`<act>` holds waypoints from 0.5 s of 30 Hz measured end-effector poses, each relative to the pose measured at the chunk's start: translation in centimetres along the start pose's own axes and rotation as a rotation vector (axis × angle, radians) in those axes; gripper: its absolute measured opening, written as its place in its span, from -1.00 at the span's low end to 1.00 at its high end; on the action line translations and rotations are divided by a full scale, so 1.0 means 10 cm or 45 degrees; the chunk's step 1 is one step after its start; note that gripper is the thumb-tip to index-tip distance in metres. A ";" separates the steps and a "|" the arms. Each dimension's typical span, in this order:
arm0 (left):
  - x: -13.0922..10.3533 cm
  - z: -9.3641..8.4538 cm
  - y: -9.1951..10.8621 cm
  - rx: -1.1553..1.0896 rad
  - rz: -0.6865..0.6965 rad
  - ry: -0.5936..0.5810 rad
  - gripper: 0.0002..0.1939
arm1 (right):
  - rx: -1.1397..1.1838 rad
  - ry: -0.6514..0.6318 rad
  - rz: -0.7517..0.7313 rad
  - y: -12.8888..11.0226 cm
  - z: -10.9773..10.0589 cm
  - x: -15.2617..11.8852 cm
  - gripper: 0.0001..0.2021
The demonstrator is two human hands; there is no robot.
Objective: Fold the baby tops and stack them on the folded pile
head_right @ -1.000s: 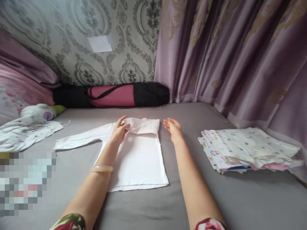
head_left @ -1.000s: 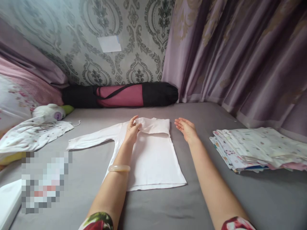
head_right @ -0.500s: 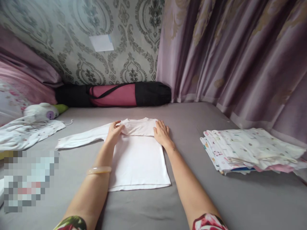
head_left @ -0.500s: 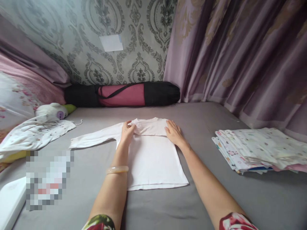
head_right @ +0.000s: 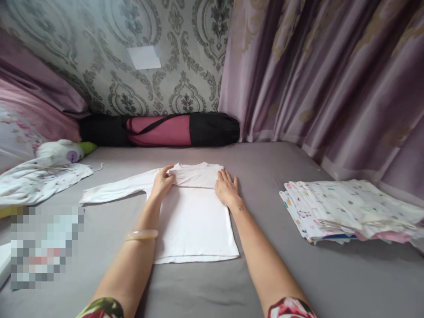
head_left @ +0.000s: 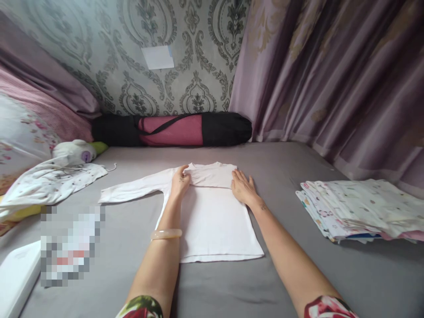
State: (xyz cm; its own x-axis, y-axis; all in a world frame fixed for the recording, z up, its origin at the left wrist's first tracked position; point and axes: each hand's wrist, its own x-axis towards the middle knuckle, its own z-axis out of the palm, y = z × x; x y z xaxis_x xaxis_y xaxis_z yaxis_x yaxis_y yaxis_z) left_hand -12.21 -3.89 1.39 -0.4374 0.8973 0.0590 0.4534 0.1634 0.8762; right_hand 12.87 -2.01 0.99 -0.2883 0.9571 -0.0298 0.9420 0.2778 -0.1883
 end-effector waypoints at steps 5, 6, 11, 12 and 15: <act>0.04 -0.01 -0.01 0.156 0.069 0.036 -0.57 | -0.090 -0.076 -0.011 -0.11 -0.14 0.10 -0.44; 0.05 0.00 -0.01 0.160 0.074 0.026 -0.58 | -0.098 -0.072 -0.025 -0.16 -0.17 0.13 -0.44; 0.08 0.02 -0.06 0.157 0.089 0.001 -0.60 | -0.006 -0.024 -0.041 -0.38 -0.19 0.30 -0.34; 0.09 0.03 -0.07 0.154 0.087 -0.003 -0.60 | -0.001 -0.023 -0.017 -0.39 -0.15 0.32 -0.32; 0.11 0.05 -0.10 0.149 0.090 0.000 -0.60 | -0.026 0.011 0.045 -0.36 0.01 0.35 -0.30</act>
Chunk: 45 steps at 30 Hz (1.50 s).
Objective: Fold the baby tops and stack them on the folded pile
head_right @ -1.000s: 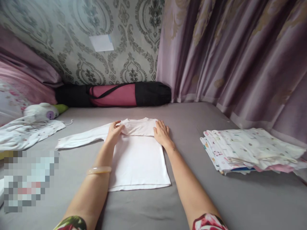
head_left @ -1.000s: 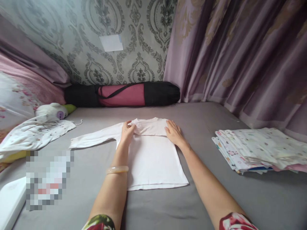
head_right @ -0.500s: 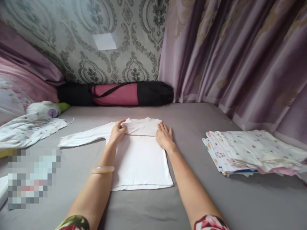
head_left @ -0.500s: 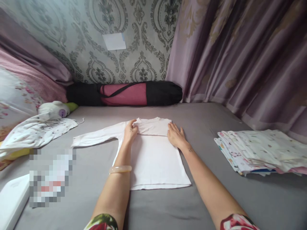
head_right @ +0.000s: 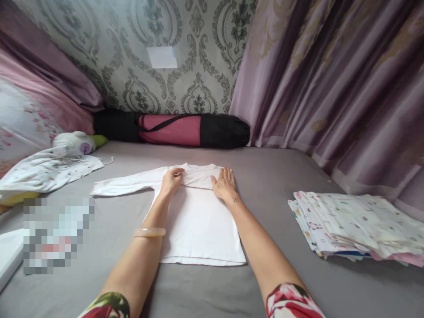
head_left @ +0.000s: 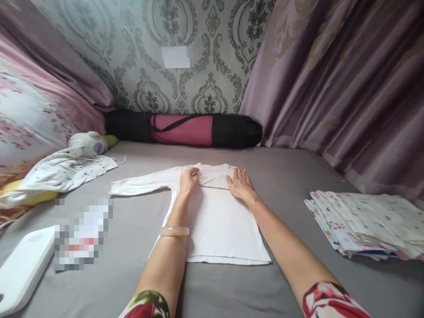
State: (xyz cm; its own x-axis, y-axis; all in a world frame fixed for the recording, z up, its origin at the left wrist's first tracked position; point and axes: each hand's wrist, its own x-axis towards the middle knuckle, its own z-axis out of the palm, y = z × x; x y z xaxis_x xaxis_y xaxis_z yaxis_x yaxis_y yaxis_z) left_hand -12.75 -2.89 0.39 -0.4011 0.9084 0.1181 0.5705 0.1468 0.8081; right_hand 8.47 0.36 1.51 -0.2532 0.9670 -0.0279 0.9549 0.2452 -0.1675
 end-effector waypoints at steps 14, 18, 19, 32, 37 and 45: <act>0.01 0.00 -0.03 0.129 -0.014 0.039 -0.62 | -0.094 -0.074 0.029 0.02 0.02 0.03 -0.29; 0.00 0.00 -0.02 0.174 -0.011 0.026 -0.63 | -0.102 -0.009 -0.114 -0.08 -0.09 0.08 -0.34; 0.01 0.00 -0.02 0.175 -0.010 0.025 -0.64 | -0.094 0.019 -0.184 -0.09 -0.09 0.09 -0.35; 0.04 0.00 -0.08 0.139 -0.001 0.033 -0.62 | -0.023 -0.091 -0.282 0.01 0.06 0.22 -0.37; 0.03 0.01 -0.08 0.122 -0.006 0.046 -0.61 | 0.028 -0.051 -0.293 -0.20 -0.05 0.09 -0.39; 0.03 0.02 -0.10 0.119 -0.009 0.046 -0.63 | 0.060 -0.142 -0.358 -0.49 0.08 -0.09 -0.34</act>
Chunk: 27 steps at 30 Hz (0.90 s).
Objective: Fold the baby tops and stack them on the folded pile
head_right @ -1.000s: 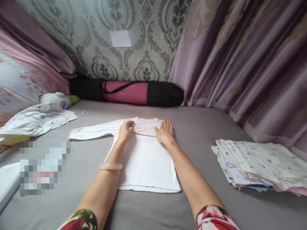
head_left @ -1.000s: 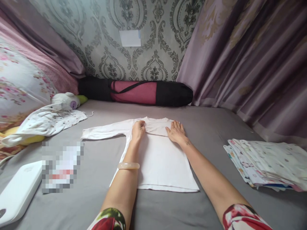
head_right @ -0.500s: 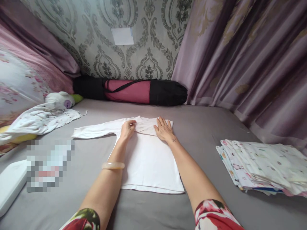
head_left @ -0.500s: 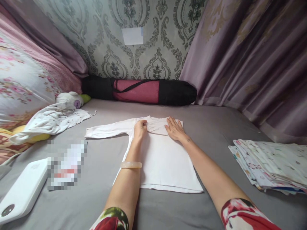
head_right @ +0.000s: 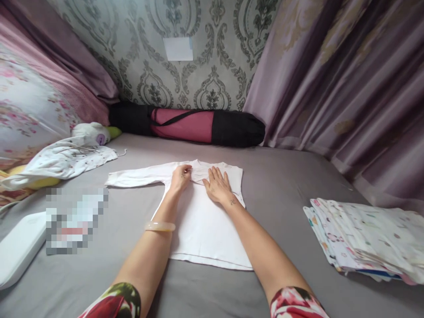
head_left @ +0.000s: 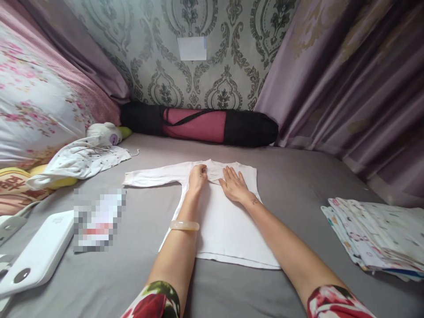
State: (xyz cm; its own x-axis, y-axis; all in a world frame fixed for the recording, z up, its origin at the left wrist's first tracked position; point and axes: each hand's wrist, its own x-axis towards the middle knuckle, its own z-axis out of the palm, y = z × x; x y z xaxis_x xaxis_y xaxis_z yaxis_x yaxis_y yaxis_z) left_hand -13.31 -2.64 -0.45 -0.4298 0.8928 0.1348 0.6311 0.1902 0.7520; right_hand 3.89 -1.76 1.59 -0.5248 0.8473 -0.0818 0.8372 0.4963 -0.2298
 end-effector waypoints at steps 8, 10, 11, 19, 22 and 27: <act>-0.01 -0.03 0.03 -0.004 -0.024 0.002 -0.61 | 0.002 -0.055 0.030 -0.01 -0.05 0.02 -0.34; -0.02 -0.04 0.05 0.005 -0.032 0.006 -0.61 | 0.015 -0.090 0.044 -0.07 -0.08 0.04 -0.33; -0.02 -0.04 0.05 0.008 -0.036 0.010 -0.61 | 0.022 -0.092 0.035 -0.11 -0.08 0.05 -0.33; -0.01 -0.08 0.05 -0.007 -0.077 0.100 -0.61 | 0.030 -0.025 -0.085 -0.37 0.06 0.09 -0.35; 0.00 -0.10 0.05 -0.054 -0.115 0.143 -0.61 | 0.002 -0.011 -0.089 -0.36 0.11 0.09 -0.35; 0.03 -0.13 0.06 -0.168 -0.194 0.138 -0.58 | -0.007 -0.010 -0.086 -0.35 0.10 0.09 -0.34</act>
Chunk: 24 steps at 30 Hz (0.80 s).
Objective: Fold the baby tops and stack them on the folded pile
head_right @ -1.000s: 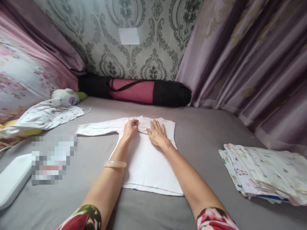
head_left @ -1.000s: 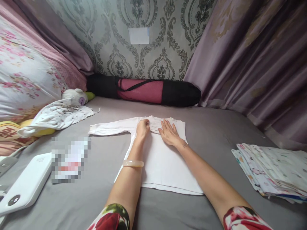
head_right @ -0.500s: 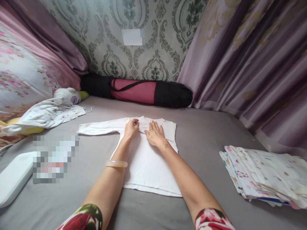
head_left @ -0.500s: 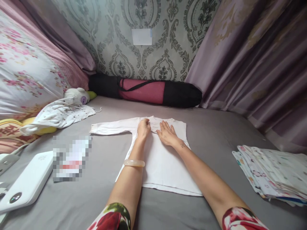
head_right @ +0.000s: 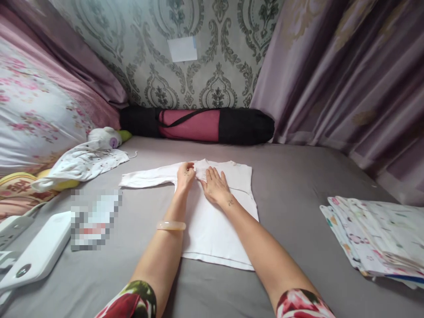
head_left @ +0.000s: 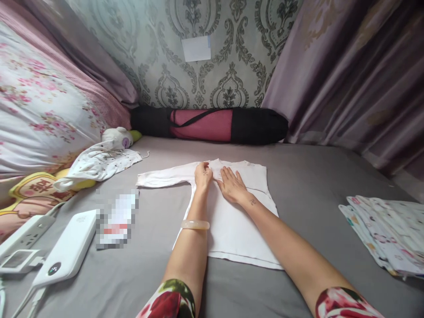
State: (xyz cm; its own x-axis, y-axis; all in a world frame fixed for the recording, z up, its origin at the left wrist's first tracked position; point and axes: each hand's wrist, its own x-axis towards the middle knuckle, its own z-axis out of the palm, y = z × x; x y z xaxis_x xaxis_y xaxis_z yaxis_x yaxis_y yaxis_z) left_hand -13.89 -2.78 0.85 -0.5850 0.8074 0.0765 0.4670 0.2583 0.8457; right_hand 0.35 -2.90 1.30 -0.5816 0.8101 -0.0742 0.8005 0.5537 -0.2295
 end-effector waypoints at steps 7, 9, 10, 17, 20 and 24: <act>0.03 -0.05 0.00 -0.168 -0.048 0.045 -0.56 | 0.073 -0.073 0.025 -0.15 -0.12 0.05 -0.34; 0.04 -0.07 0.00 -0.207 -0.051 0.060 -0.55 | 0.072 -0.046 -0.019 -0.25 -0.14 0.10 -0.36; 0.05 -0.09 0.00 -0.225 -0.051 0.065 -0.55 | 0.059 -0.031 -0.044 -0.29 -0.13 0.12 -0.36; 0.09 -0.16 0.01 -0.300 -0.068 0.079 -0.53 | 0.050 0.061 -0.108 -0.43 0.09 0.19 -0.34; 0.10 -0.18 0.01 -0.316 -0.074 0.073 -0.51 | 0.063 0.076 -0.110 -0.43 0.14 0.18 -0.35; 0.10 -0.22 0.04 -0.333 -0.066 0.129 -0.55 | 0.123 0.010 -0.107 -0.42 0.06 0.21 -0.33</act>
State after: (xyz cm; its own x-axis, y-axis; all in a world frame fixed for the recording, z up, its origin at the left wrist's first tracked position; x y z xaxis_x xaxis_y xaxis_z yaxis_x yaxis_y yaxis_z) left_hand -15.73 -3.04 2.40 -0.6731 0.7361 0.0712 0.2556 0.1411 0.9564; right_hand -4.28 -3.60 1.56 -0.6448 0.7632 -0.0432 0.7309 0.5991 -0.3269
